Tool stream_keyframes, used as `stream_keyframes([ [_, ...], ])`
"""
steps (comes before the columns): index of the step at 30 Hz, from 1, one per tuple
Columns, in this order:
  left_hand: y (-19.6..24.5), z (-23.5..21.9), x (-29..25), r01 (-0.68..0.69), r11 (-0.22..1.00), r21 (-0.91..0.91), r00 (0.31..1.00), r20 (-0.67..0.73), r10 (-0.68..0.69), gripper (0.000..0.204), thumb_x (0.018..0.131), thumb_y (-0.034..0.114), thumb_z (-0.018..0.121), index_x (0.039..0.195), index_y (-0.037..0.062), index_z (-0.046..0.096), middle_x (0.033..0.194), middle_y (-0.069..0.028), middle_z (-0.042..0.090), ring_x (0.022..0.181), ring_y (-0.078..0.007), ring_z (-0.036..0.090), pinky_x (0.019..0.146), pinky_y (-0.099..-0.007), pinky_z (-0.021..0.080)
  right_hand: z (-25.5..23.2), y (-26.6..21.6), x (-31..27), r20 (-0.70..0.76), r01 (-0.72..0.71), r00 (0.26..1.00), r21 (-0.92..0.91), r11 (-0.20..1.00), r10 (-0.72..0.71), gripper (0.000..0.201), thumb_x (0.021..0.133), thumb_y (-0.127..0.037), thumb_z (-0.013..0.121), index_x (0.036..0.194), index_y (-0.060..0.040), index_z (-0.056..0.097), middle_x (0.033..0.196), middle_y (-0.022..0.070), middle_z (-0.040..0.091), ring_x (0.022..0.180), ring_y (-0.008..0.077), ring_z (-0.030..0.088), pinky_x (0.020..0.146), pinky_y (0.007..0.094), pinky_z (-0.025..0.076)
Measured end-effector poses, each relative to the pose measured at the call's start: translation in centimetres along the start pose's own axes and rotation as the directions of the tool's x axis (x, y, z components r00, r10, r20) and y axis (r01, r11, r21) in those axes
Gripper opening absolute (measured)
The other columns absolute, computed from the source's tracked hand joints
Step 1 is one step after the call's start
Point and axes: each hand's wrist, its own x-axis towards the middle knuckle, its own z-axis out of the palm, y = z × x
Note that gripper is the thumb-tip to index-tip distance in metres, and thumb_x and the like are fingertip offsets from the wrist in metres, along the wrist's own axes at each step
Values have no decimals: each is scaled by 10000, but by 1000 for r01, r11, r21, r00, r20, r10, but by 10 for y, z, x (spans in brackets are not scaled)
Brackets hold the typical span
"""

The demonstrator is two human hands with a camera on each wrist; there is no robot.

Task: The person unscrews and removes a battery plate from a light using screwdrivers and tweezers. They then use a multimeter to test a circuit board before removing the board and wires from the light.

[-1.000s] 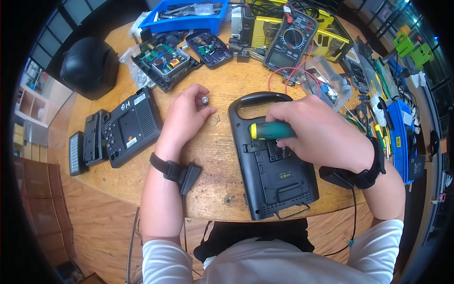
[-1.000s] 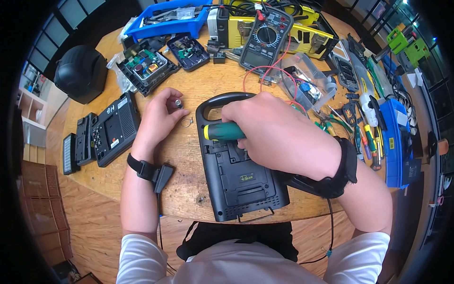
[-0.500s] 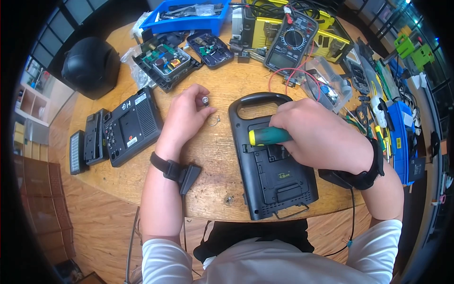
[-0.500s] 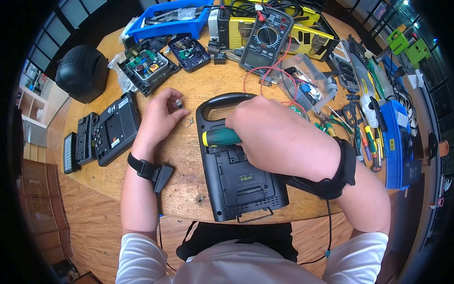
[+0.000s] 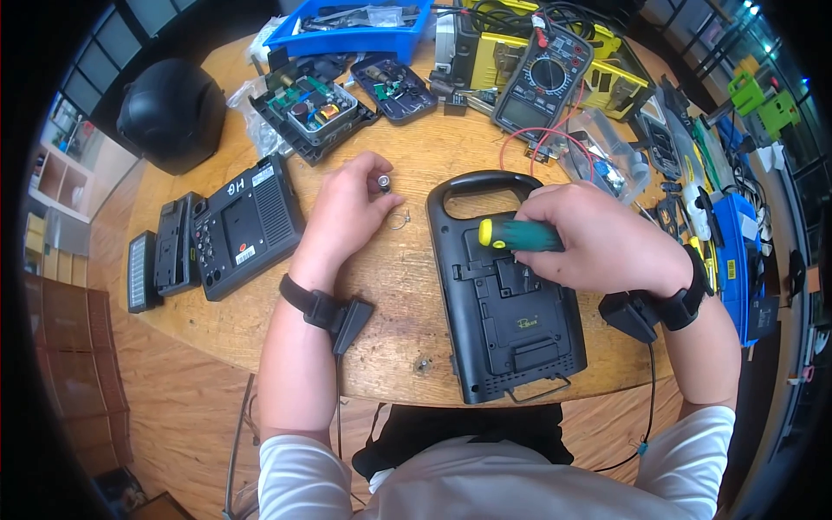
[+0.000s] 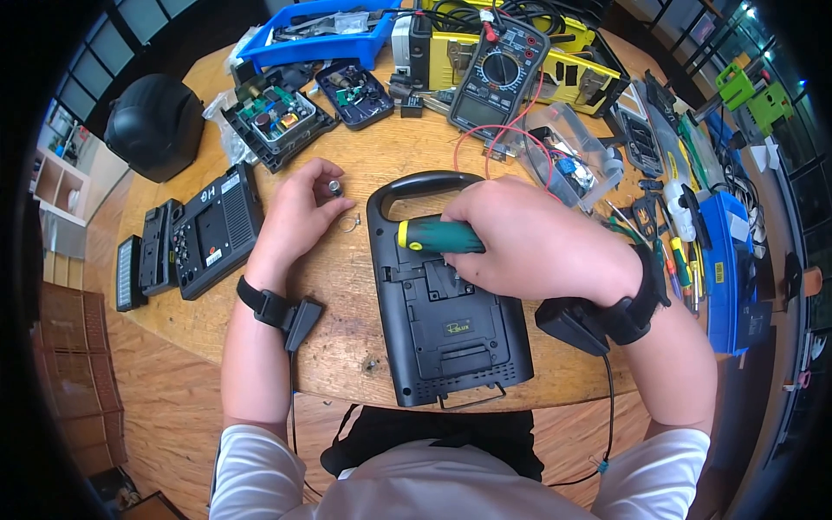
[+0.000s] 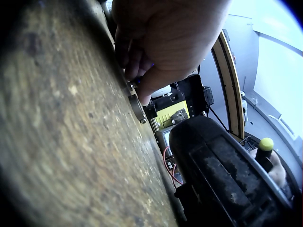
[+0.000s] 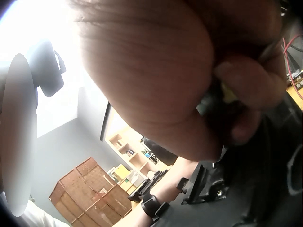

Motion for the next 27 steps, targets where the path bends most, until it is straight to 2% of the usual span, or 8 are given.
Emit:
stream_keyframes([
  [1, 0, 0, 0, 0, 1000, 0, 1000, 0, 0, 410, 800, 85, 863, 1143, 4, 654, 952, -103, 709, 887, -192, 688, 812, -333, 561, 3, 0, 0, 0, 0, 1000, 0, 1000, 0, 156, 823, -75, 764, 921, 19, 686, 847, 165, 656, 800, 363, 648, 714, 411, 511],
  [3, 1, 0, 0, 5, 1000, -4, 1000, -7, -5, 392, 800, 96, 847, 1133, -3, 666, 986, -171, 729, 917, -285, 720, 826, -380, 575, 12, 1, -1, -141, 140, 979, -68, 988, -149, 172, 772, -49, 766, 907, 21, 685, 855, 177, 663, 830, 379, 659, 732, 427, 522],
  [6, 2, -1, 0, 10, 1000, -10, 1000, -1, -10, 390, 799, 99, 849, 1129, -4, 667, 981, -172, 730, 908, -285, 723, 823, -381, 576, 10, -6, -4, -162, 159, 971, -109, 981, -175, 191, 769, -66, 732, 929, 36, 709, 890, 237, 693, 867, 428, 680, 787, 476, 563],
  [13, 5, -2, -1, 25, 1000, -14, 1000, 6, -25, 385, 801, 105, 848, 1123, -7, 668, 973, -174, 732, 911, -288, 724, 823, -383, 574, 7, -9, -6, -143, 140, 978, -106, 985, -154, 165, 763, -43, 725, 907, 36, 701, 896, 241, 692, 894, 429, 682, 798, 488, 559],
  [16, 3, -3, -1, 12, 1000, -4, 1000, 2, -12, 383, 805, 109, 845, 1123, -5, 667, 977, -175, 732, 914, -291, 723, 825, -385, 573, 10, -10, -5, -201, 198, 955, -114, 974, -218, 139, 767, -34, 721, 888, 30, 701, 883, 245, 689, 897, 429, 681, 794, 489, 557],
  [22, 2, -2, -1, -1, 1000, -3, 1000, -8, 1, 384, 807, 107, 841, 1130, -4, 664, 973, -176, 729, 913, -299, 721, 820, -393, 571, 7, -10, -4, -154, 196, 964, -146, 970, -218, 105, 776, -22, 712, 866, 29, 698, 861, 244, 684, 885, 432, 675, 794, 492, 556],
  [24, 3, -3, -1, -1, 1000, -20, 1000, 0, 1, 381, 808, 103, 839, 1129, -4, 664, 978, -179, 729, 913, -302, 721, 819, -396, 570, 5, -12, -5, -130, 123, 982, -131, 984, -140, 109, 769, -23, 714, 863, 30, 698, 861, 246, 683, 883, 435, 672, 789, 490, 554],
  [27, 3, -2, -1, -10, 1000, 2, 1000, -2, 10, 377, 808, 99, 837, 1126, -5, 663, 982, -182, 728, 913, -303, 721, 819, -396, 570, 7, -9, -5, -143, 131, 979, -123, 984, -148, 118, 764, -27, 718, 865, 31, 700, 858, 245, 683, 873, 432, 673, 784, 488, 551],
])
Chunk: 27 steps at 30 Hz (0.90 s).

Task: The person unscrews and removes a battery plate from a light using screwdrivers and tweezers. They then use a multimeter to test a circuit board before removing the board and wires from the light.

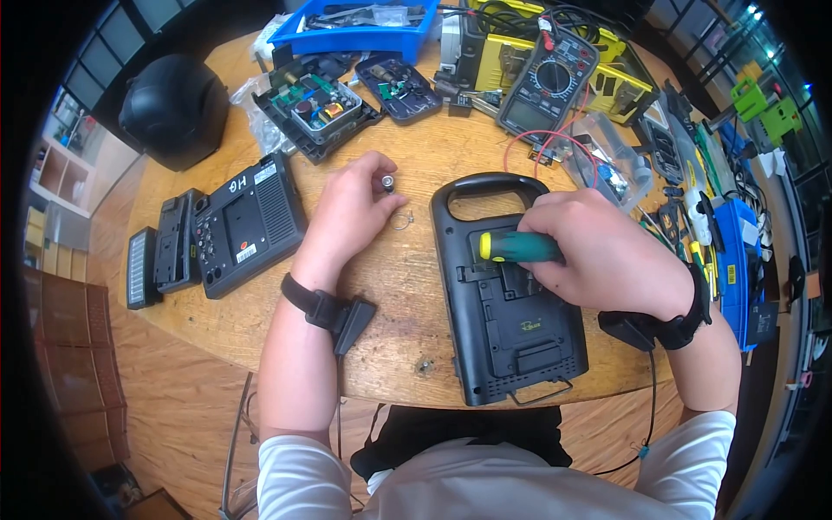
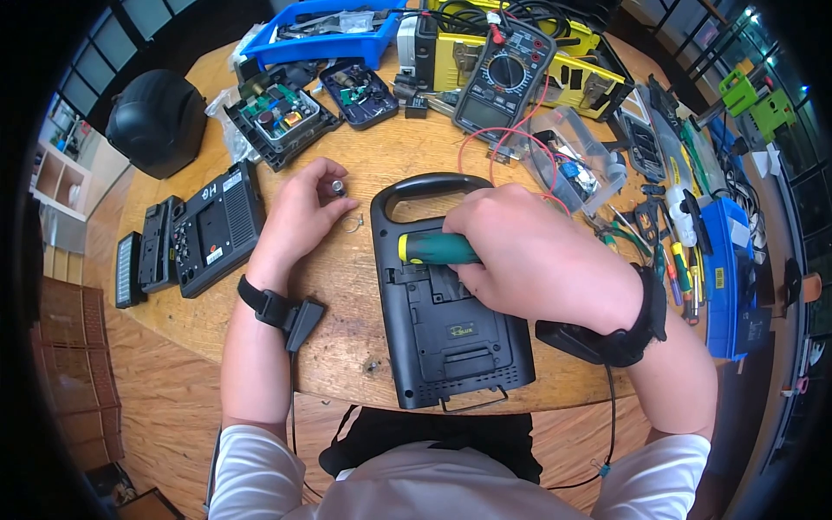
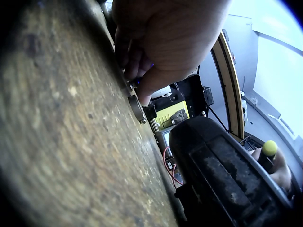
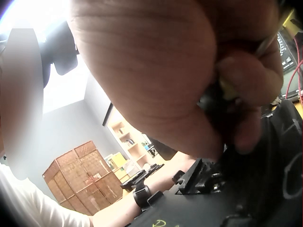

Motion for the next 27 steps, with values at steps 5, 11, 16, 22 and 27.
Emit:
stream_keyframes([
  [5, 4, -2, -1, 3, 1000, -1, 1000, -2, -3, 377, 807, 97, 838, 1124, -6, 661, 986, -185, 727, 915, -306, 720, 818, -396, 569, 3, 4, -3, -96, 59, 994, 60, 996, -53, 136, 764, -35, 730, 885, 24, 708, 808, 220, 683, 821, 412, 682, 744, 464, 552],
  [11, 2, 0, 0, 18, 1000, -10, 1000, 6, -18, 384, 808, 101, 839, 1130, -5, 658, 1006, -189, 719, 924, -305, 715, 822, -394, 567, -10, 24, -15, -139, -111, 979, 243, 964, 147, 135, 809, -63, 757, 918, 9, 720, 791, 188, 700, 734, 351, 688, 688, 394, 546],
  [16, -2, 3, 1, 23, 1000, -18, 1000, 9, -23, 381, 808, 104, 842, 1127, 0, 661, 994, -183, 717, 929, -296, 710, 828, -389, 566, 0, 35, -18, -76, -56, 994, 199, 978, 72, 145, 816, -71, 758, 930, 9, 719, 819, 184, 697, 749, 352, 676, 683, 397, 530],
  [22, -1, 3, 1, 12, 1000, 9, 1000, 2, -12, 350, 826, 62, 837, 1117, 11, 651, 911, -58, 670, 840, -150, 633, 789, -307, 543, 5, 39, -13, -123, -7, 992, 120, 993, 22, 134, 804, -50, 760, 909, 14, 706, 831, 181, 683, 787, 352, 676, 698, 405, 524],
  [27, -1, 2, 1, 30, 1000, 0, 999, 11, -30, 374, 806, 104, 847, 1114, 0, 663, 976, -167, 718, 930, -283, 713, 841, -382, 573, -9, 29, -7, 17, -127, 992, 109, 986, 126, 161, 795, -47, 787, 924, 17, 715, 816, 169, 684, 770, 333, 674, 692, 384, 522],
])
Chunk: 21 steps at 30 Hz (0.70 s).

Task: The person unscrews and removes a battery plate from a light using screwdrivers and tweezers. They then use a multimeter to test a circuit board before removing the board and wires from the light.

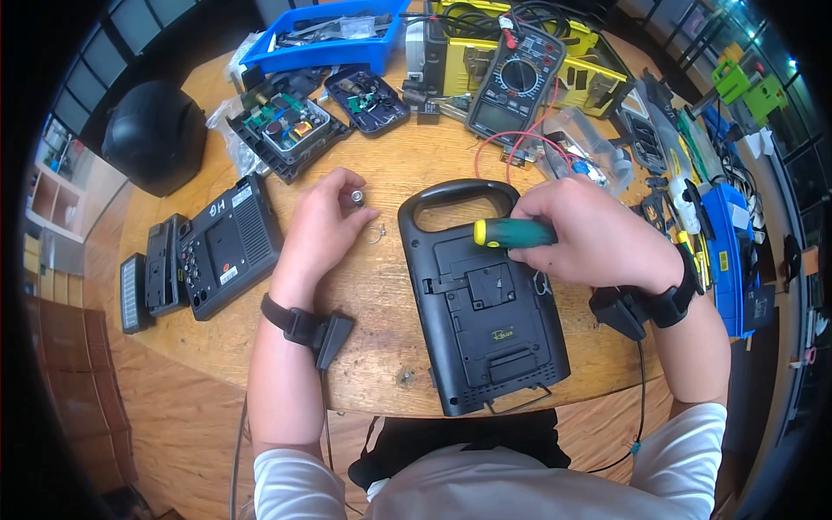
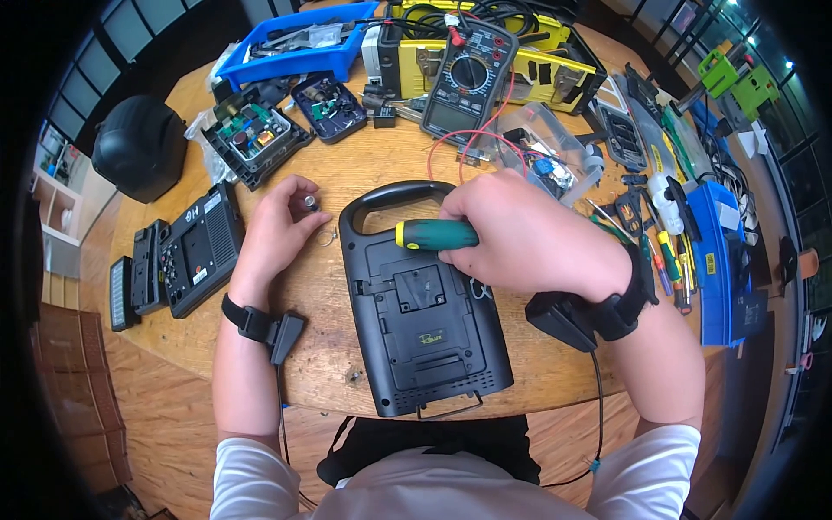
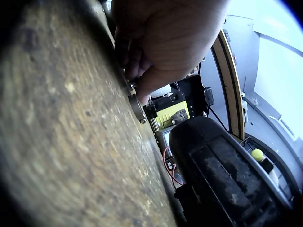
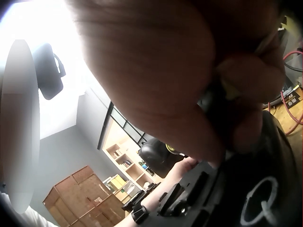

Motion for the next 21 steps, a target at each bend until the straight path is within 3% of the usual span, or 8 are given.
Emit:
stream_keyframes([
  [2, 1, 0, 0, 1, 1000, 0, 1000, 1, -1, 374, 805, 104, 848, 1114, 0, 663, 976, -167, 719, 931, -282, 714, 839, -382, 573, -4, -5, 3, 76, -110, 991, 7, 994, 109, 180, 798, -56, 797, 946, 18, 725, 822, 174, 695, 773, 336, 678, 703, 382, 526],
  [9, -2, 0, -1, -8, 1000, 0, 1000, -11, 8, 374, 801, 98, 849, 1113, 3, 667, 971, -166, 720, 928, -281, 716, 828, -384, 574, -7, -7, 2, 82, -85, 993, -42, 995, 88, 202, 796, -69, 816, 960, 16, 733, 800, 185, 687, 744, 322, 676, 704, 367, 528],
  [12, 7, -4, -2, 32, 999, 5, 999, 22, -32, 394, 802, 95, 849, 1135, 0, 661, 963, -157, 721, 923, -287, 714, 846, -386, 574, -18, -9, -6, 28, -76, 997, -48, 996, 78, 245, 826, -95, 818, 1032, 0, 725, 889, 135, 723, 789, 254, 681, 739, 336, 525],
  [14, 1, -4, -3, -5, 1000, 5, 1000, 28, 5, 432, 800, 73, 834, 1180, 2, 640, 1030, -167, 711, 971, -296, 703, 876, -384, 567, -23, -5, -13, -157, -38, 985, 234, 971, 76, 305, 877, -143, 807, 1141, -27, 704, 1018, 64, 723, 887, 170, 660, 806, 311, 517],
  [15, -1, -5, -3, -45, 999, 3, 998, 36, 45, 473, 799, 50, 819, 1225, 4, 619, 1096, -176, 700, 1018, -305, 691, 905, -382, 560, -25, -2, -17, -160, -33, 985, 234, 972, 72, 305, 877, -143, 807, 1141, -27, 704, 1018, 64, 723, 887, 170, 660, 806, 311, 517],
  [17, 2, -13, -7, -104, 994, 21, 994, 28, 104, 525, 790, 18, 791, 1274, 13, 590, 1174, -178, 672, 1089, -317, 662, 964, -392, 531, -23, 3, -26, -467, 359, 877, 483, 799, -112, 363, 929, -200, 784, 1234, -40, 668, 1134, 27, 693, 988, 118, 620, 880, 301, 505],
  [18, 6, -17, -9, -160, 986, 35, 987, 26, 159, 581, 780, -15, 763, 1323, 22, 562, 1252, -179, 643, 1160, -329, 632, 1023, -402, 501, -21, 3, -28, -597, 437, 793, 413, 799, -125, 395, 948, -222, 770, 1263, -16, 649, 1147, 70, 702, 993, 133, 631, 911, 310, 507],
  [21, 32, -38, -18, -313, 943, 112, 947, -37, 319, 678, 755, -54, 718, 1394, 47, 511, 1342, -170, 587, 1240, -341, 577, 1102, -423, 434, -10, 7, -36, -743, 505, 669, 456, 733, 2, 453, 959, -212, 754, 1314, 7, 576, 1103, 122, 724, 1017, 176, 693, 872, 298, 553],
])
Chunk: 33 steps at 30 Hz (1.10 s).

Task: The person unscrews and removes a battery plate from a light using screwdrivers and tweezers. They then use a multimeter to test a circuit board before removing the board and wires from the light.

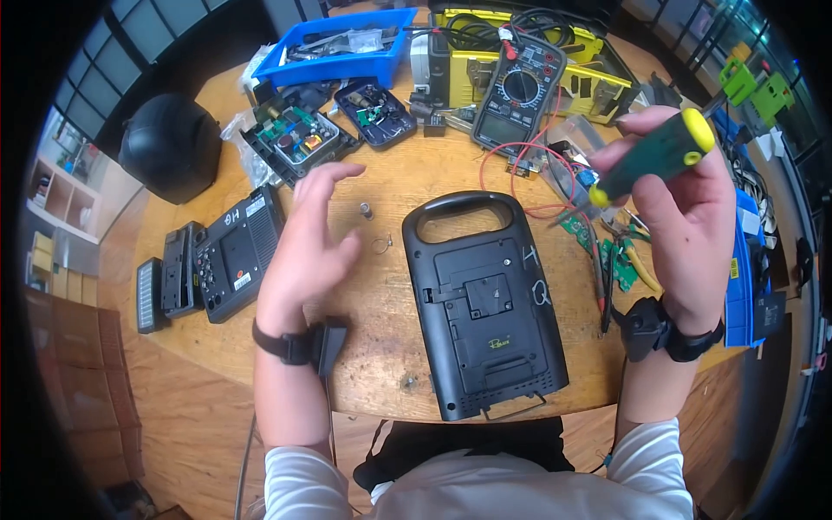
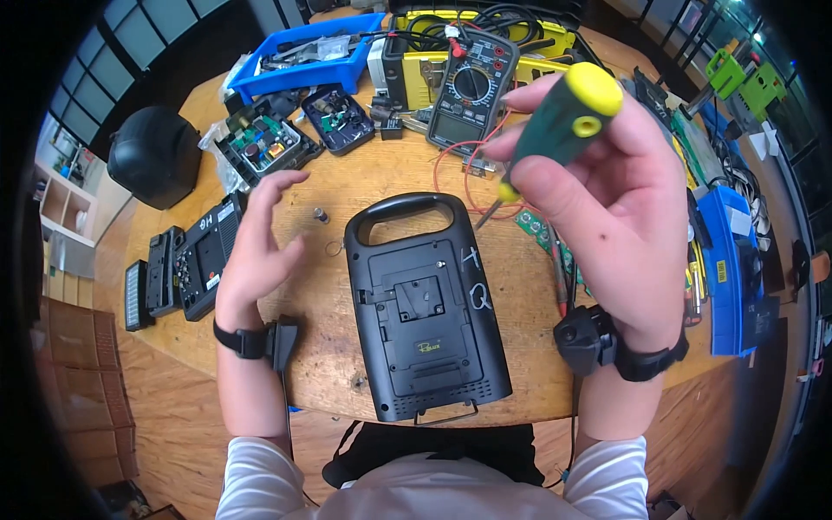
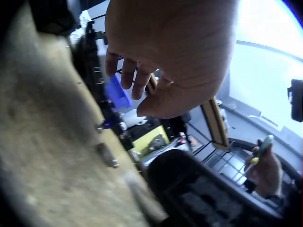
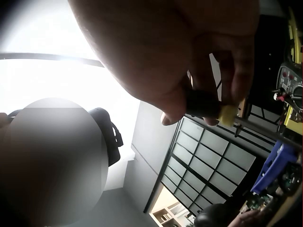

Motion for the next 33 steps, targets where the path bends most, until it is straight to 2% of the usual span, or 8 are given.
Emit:
stream_keyframes([
  [1, 15, 0, 2, -36, 994, -100, 996, -83, 28, 588, 745, -60, 713, 1312, 39, 594, 1268, -138, 631, 1227, -330, 576, 1125, -438, 396, 0, 3, -2, -7, 0, 1000, 5, 1000, 0, 453, 959, -212, 754, 1314, 7, 576, 1103, 122, 724, 1017, 176, 693, 872, 298, 553],
  [2, 29, -2, 6, -37, 995, -95, 997, -78, 30, 588, 745, -60, 713, 1312, 39, 594, 1268, -138, 631, 1227, -330, 576, 1125, -438, 396, 0, 5, -4, 17, 13, 1000, 48, 999, -14, 457, 961, -202, 751, 1320, 8, 561, 1084, 128, 728, 1013, 185, 705, 864, 297, 562],
  [4, 54, -2, 12, -261, 932, -253, 955, 77, 288, 431, 760, -47, 728, 1180, 46, 703, 1201, -95, 676, 1151, -266, 617, 1050, -410, 445, 3, 9, -5, 42, 24, 999, 97, 995, -29, 462, 962, -193, 748, 1325, 8, 545, 1065, 135, 731, 1009, 195, 716, 855, 296, 570],
  [6, 72, 14, 14, -190, 914, -359, 954, 154, 259, 235, 801, -33, 737, 1026, 33, 756, 1114, -91, 701, 1092, -266, 645, 976, -393, 494, 10, 10, -7, 49, -55, 998, 128, 990, 49, 444, 958, -160, 745, 1314, 11, 543, 1061, 150, 729, 998, 200, 718, 868, 304, 572],
  [7, 76, 21, 18, -253, 898, -361, 935, 148, 323, 176, 840, -12, 742, 1012, 25, 755, 1098, -95, 695, 1025, -272, 669, 902, -371, 532, 13, 7, -7, 55, -102, 994, 127, 987, 96, 430, 947, -106, 738, 1310, 13, 542, 1061, 148, 729, 1007, 200, 717, 880, 314, 577],
  [10, 80, 31, 24, -222, 912, -346, 910, 263, 321, 186, 841, -1, 749, 1026, 17, 749, 1076, -98, 689, 1000, -279, 678, 887, -371, 540, 17, 9, -9, 91, -147, 987, 151, 977, 134, 417, 936, -49, 724, 1306, 16, 542, 1057, 144, 728, 1012, 198, 716, 899, 323, 577],
  [17, 79, 41, 25, -190, 909, -370, 921, 252, 296, 191, 843, 13, 759, 1034, 24, 757, 1070, -90, 690, 994, -276, 686, 887, -374, 547, 16, 14, -6, 150, -149, 980, 135, 980, 129, 380, 919, -25, 732, 1259, 21, 568, 1046, 138, 730, 1008, 192, 715, 916, 330, 572],
  [33, 80, 44, 27, -180, 903, -390, 922, 254, 293, 174, 836, 15, 761, 1010, 25, 767, 1070, -88, 691, 999, -269, 686, 897, -372, 544, 16, 15, -5, 138, -142, 982, 109, 984, 126, 427, 909, -96, 787, 1255, 26, 570, 1046, 113, 718, 1007, 191, 719, 912, 324, 573],
])
